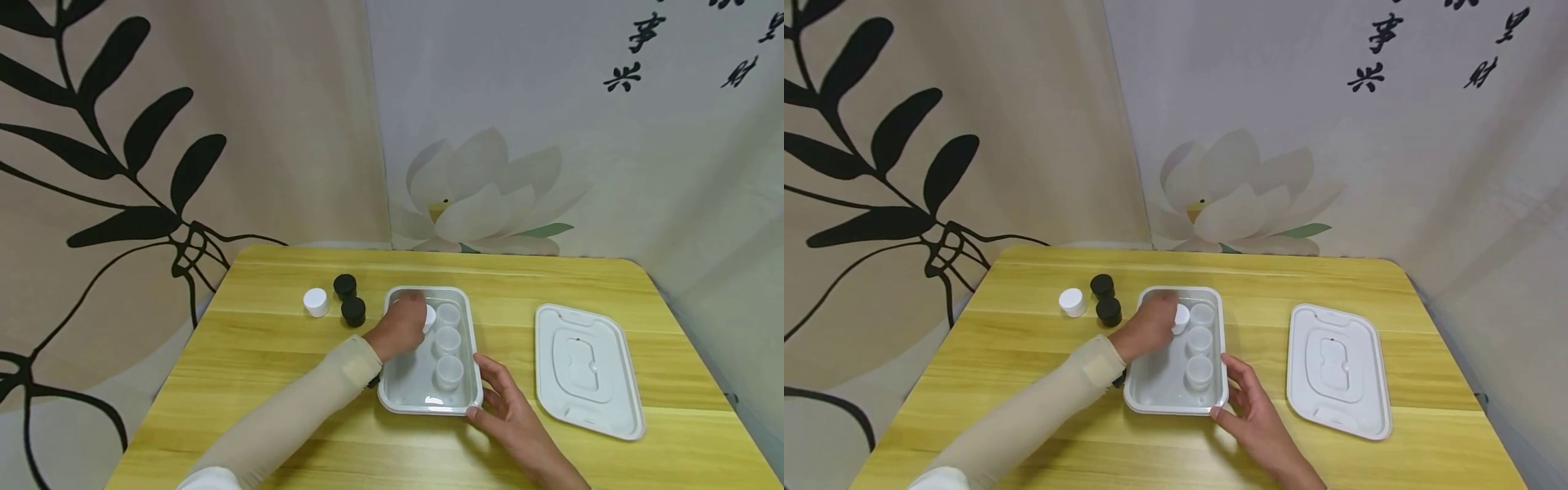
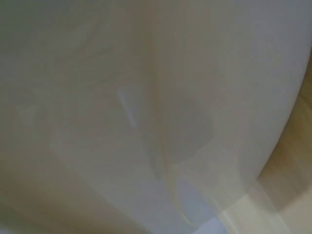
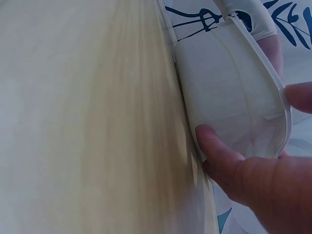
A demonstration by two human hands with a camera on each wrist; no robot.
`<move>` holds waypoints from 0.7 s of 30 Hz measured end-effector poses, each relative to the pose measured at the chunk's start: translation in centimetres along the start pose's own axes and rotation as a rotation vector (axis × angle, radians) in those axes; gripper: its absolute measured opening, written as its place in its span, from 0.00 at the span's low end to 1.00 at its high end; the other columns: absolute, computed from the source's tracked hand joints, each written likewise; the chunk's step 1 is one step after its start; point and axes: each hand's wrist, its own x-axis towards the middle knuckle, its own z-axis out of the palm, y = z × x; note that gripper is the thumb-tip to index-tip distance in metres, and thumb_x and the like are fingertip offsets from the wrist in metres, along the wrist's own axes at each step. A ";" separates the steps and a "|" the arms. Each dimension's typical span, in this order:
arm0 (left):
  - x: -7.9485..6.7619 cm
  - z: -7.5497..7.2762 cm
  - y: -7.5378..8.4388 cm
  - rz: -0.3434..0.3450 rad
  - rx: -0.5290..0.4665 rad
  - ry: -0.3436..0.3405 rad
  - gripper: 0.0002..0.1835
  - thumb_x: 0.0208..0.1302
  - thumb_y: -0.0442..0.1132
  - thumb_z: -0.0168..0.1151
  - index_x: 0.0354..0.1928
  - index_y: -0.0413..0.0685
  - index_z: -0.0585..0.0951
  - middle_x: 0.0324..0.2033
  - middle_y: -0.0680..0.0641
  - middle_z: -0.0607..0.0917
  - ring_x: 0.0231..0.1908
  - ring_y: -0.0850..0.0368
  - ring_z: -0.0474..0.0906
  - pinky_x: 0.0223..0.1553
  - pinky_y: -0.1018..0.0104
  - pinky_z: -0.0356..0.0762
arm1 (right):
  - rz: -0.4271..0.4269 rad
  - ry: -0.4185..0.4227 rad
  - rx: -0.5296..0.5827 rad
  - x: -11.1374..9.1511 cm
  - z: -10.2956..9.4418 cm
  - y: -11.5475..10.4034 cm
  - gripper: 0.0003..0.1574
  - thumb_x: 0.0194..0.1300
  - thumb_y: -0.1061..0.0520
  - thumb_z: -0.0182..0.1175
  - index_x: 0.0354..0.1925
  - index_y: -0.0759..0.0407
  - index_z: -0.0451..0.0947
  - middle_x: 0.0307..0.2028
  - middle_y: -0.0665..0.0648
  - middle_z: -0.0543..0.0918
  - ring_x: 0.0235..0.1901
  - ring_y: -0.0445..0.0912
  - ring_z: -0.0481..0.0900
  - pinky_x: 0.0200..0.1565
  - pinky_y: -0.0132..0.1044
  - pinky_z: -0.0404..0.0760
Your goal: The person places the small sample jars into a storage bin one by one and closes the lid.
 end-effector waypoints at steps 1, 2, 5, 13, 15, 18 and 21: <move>0.0 0.1 0.0 -0.003 -0.001 -0.004 0.19 0.63 0.25 0.68 0.55 0.30 0.76 0.36 0.41 0.83 0.35 0.51 0.81 0.38 0.59 0.84 | -0.003 -0.001 0.003 0.0 0.0 0.0 0.50 0.70 0.67 0.66 0.81 0.54 0.54 0.79 0.68 0.59 0.68 0.50 0.77 0.58 0.37 0.84; 0.0 0.2 0.0 -0.001 0.011 -0.004 0.19 0.64 0.26 0.68 0.55 0.30 0.76 0.36 0.41 0.83 0.35 0.52 0.81 0.38 0.59 0.84 | -0.009 -0.003 0.003 0.0 0.1 0.0 0.50 0.70 0.67 0.66 0.81 0.55 0.54 0.78 0.69 0.59 0.67 0.50 0.77 0.58 0.37 0.84; 0.0 0.3 -0.1 0.012 0.032 0.015 0.20 0.63 0.26 0.68 0.56 0.29 0.76 0.35 0.41 0.84 0.35 0.50 0.84 0.38 0.58 0.85 | -0.019 -0.009 0.003 0.0 0.1 0.0 0.50 0.70 0.67 0.66 0.81 0.56 0.53 0.78 0.69 0.59 0.67 0.51 0.77 0.58 0.37 0.85; -0.4 0.2 0.2 0.039 0.108 0.057 0.19 0.63 0.28 0.70 0.54 0.29 0.78 0.34 0.40 0.85 0.39 0.46 0.86 0.43 0.54 0.87 | -0.006 -0.009 -0.006 0.1 0.0 0.4 0.51 0.70 0.67 0.66 0.82 0.54 0.53 0.79 0.68 0.59 0.68 0.52 0.77 0.59 0.37 0.84; -0.6 0.2 0.3 0.051 0.137 0.067 0.18 0.62 0.30 0.72 0.52 0.30 0.79 0.34 0.40 0.85 0.39 0.46 0.86 0.44 0.55 0.87 | -0.005 -0.007 -0.005 0.1 0.0 0.3 0.51 0.69 0.67 0.66 0.82 0.54 0.53 0.79 0.68 0.59 0.68 0.51 0.77 0.59 0.37 0.84; -0.8 0.2 0.3 0.076 0.188 0.082 0.16 0.62 0.31 0.73 0.49 0.31 0.81 0.33 0.41 0.85 0.38 0.46 0.85 0.43 0.57 0.87 | -0.023 -0.006 -0.006 0.1 0.1 0.1 0.50 0.70 0.67 0.66 0.81 0.55 0.54 0.78 0.69 0.59 0.67 0.50 0.78 0.59 0.36 0.84; -1.1 0.1 0.4 0.082 0.190 0.088 0.15 0.64 0.32 0.72 0.49 0.30 0.80 0.34 0.40 0.84 0.38 0.47 0.85 0.41 0.58 0.86 | -0.037 -0.003 -0.010 0.0 0.2 -0.2 0.49 0.70 0.67 0.66 0.81 0.56 0.54 0.77 0.70 0.60 0.67 0.49 0.78 0.58 0.36 0.85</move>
